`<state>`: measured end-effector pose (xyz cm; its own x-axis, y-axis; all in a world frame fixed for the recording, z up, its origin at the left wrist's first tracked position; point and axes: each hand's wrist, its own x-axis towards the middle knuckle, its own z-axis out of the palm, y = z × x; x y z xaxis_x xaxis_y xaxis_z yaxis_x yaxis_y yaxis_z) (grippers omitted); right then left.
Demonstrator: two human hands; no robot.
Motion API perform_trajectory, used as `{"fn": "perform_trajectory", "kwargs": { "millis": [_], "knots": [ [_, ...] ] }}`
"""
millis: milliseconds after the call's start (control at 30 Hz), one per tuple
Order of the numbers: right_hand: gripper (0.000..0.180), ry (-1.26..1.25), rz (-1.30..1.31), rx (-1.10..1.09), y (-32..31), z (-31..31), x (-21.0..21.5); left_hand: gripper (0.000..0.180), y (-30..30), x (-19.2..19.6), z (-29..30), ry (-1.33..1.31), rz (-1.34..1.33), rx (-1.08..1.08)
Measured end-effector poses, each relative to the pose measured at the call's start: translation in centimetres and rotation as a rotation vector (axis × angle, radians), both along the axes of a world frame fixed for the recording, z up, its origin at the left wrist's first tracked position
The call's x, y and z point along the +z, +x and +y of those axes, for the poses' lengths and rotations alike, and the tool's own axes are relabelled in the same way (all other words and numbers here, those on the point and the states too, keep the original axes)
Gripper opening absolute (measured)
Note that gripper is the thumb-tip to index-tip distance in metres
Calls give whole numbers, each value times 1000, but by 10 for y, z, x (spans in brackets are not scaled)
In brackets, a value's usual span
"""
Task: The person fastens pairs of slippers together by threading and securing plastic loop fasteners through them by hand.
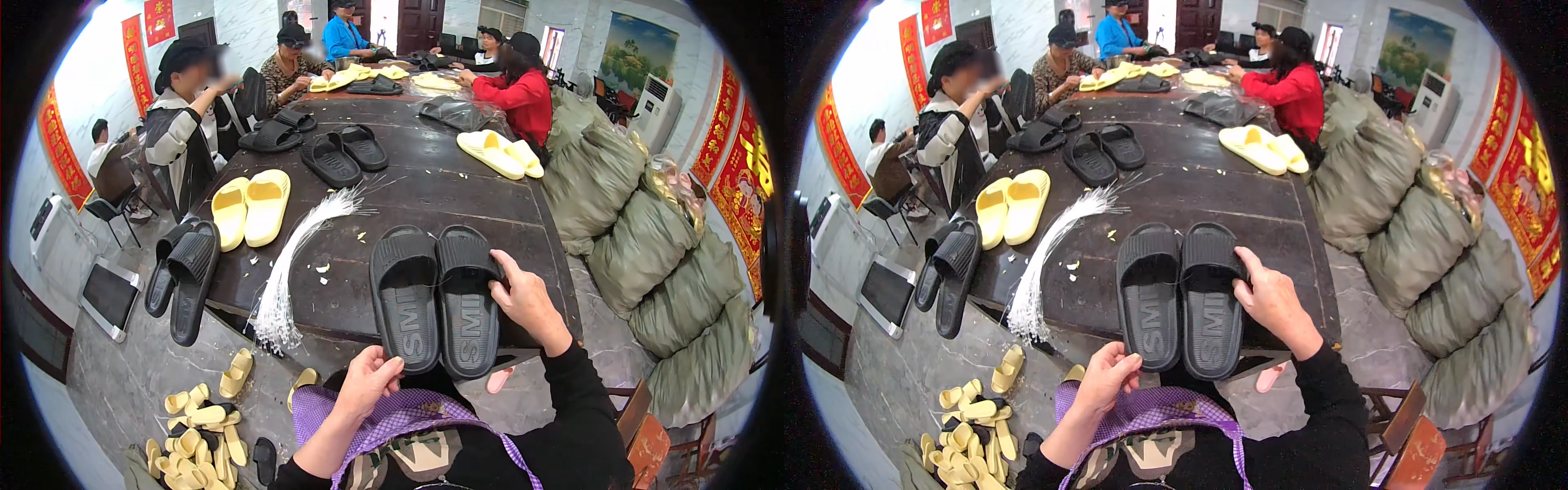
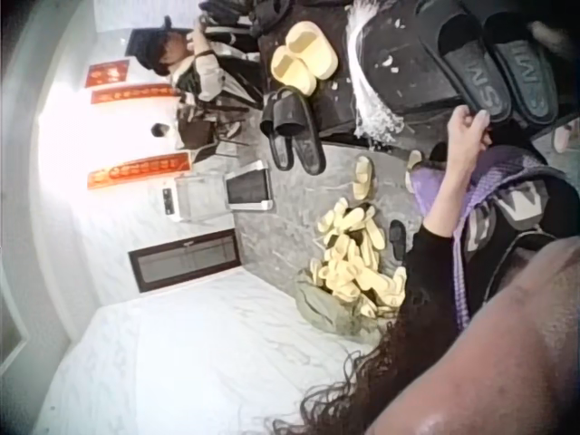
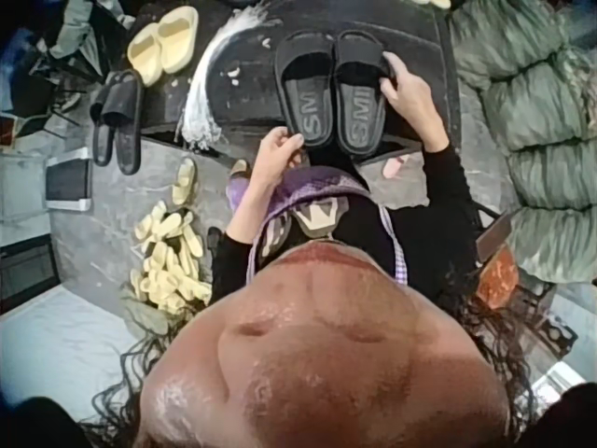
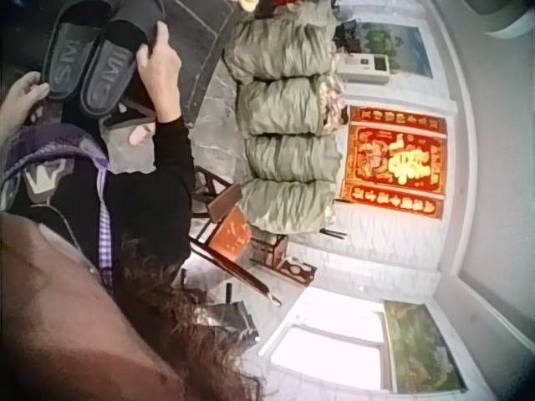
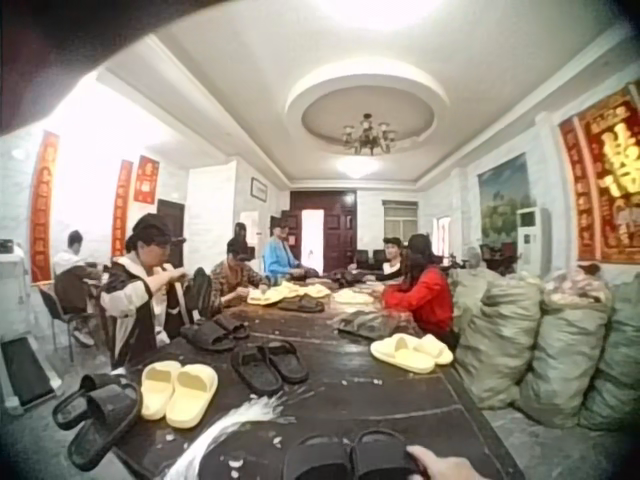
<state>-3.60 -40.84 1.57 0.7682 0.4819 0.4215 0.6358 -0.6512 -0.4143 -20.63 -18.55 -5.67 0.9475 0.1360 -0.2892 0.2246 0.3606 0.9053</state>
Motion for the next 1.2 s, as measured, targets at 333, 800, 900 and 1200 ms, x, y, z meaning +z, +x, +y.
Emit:
{"fn": "perform_trajectory", "kwargs": {
  "millis": [333,800,900,1200],
  "knots": [
    [46,-90,-82,101,23,8,8,16,6,-3,1,24,-23,20],
    [46,82,104,143,54,15,-21,15,10,-6,-1,-30,-19,38],
    [48,87,164,136,51,15,-19,15,12,-5,-2,-41,-18,57],
    [52,97,234,96,46,11,-21,16,14,-3,-5,-59,-11,50]
  ]
}}
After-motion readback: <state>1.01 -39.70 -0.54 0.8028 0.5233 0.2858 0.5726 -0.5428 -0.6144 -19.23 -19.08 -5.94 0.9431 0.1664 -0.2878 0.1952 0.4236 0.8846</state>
